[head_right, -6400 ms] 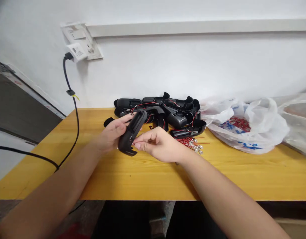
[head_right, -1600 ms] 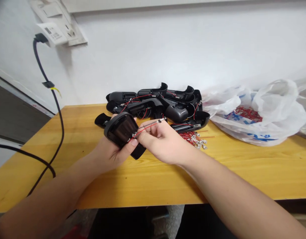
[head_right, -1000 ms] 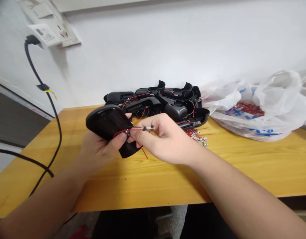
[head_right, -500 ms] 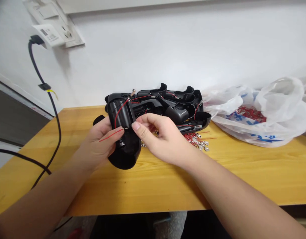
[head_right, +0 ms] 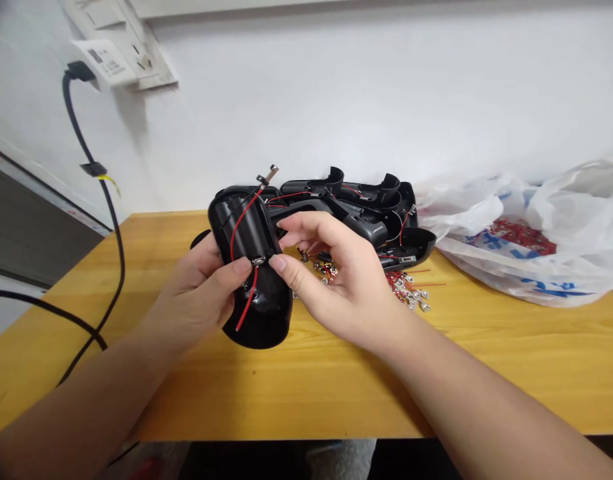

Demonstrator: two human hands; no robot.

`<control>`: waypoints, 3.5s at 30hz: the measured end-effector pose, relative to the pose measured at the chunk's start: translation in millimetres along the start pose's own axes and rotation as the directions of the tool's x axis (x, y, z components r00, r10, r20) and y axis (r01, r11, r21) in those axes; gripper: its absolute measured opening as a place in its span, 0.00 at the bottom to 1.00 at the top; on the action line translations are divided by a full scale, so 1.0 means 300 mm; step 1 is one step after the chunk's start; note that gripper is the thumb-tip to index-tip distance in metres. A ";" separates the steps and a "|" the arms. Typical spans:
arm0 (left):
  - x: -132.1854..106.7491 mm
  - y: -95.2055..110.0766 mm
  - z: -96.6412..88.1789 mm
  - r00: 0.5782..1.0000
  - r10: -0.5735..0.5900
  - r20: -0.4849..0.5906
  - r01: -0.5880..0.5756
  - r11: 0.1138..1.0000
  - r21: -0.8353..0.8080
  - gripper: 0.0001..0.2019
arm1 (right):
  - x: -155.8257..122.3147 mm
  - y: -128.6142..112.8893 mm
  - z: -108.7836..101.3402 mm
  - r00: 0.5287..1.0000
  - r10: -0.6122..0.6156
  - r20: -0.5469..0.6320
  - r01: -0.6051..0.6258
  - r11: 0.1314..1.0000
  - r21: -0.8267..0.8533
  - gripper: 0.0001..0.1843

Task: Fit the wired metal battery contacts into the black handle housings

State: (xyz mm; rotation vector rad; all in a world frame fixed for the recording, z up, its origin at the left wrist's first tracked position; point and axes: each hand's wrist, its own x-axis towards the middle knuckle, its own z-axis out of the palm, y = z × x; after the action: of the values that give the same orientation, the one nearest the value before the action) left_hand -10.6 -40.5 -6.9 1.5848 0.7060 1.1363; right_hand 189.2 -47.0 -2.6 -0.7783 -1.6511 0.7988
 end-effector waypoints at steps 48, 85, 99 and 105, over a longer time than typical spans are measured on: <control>-0.006 0.017 -0.013 0.938 0.321 0.129 -0.345 0.836 0.426 0.13 | 0.018 -0.037 -0.038 0.852 0.411 0.325 -0.479 0.862 0.167 0.10; -0.002 0.029 -0.011 0.972 -0.229 0.059 0.233 0.970 -0.066 0.19 | 0.011 -0.013 0.011 0.934 0.321 0.157 -0.350 0.910 0.221 0.17; -0.016 0.020 -0.015 0.986 -0.132 0.104 0.102 0.962 0.254 0.20 | 0.001 0.000 0.007 0.926 0.295 0.234 -0.343 0.918 0.200 0.23; -0.020 0.007 -0.026 0.985 -0.090 0.146 0.055 0.972 0.230 0.19 | -0.005 0.002 -0.006 0.925 0.258 0.279 -0.300 0.946 0.121 0.21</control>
State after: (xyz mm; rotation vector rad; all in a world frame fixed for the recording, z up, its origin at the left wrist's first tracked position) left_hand -20.3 -43.2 -6.5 1.8017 0.8043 0.8919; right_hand 191.4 -47.6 -3.5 -0.8316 -1.6984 1.2690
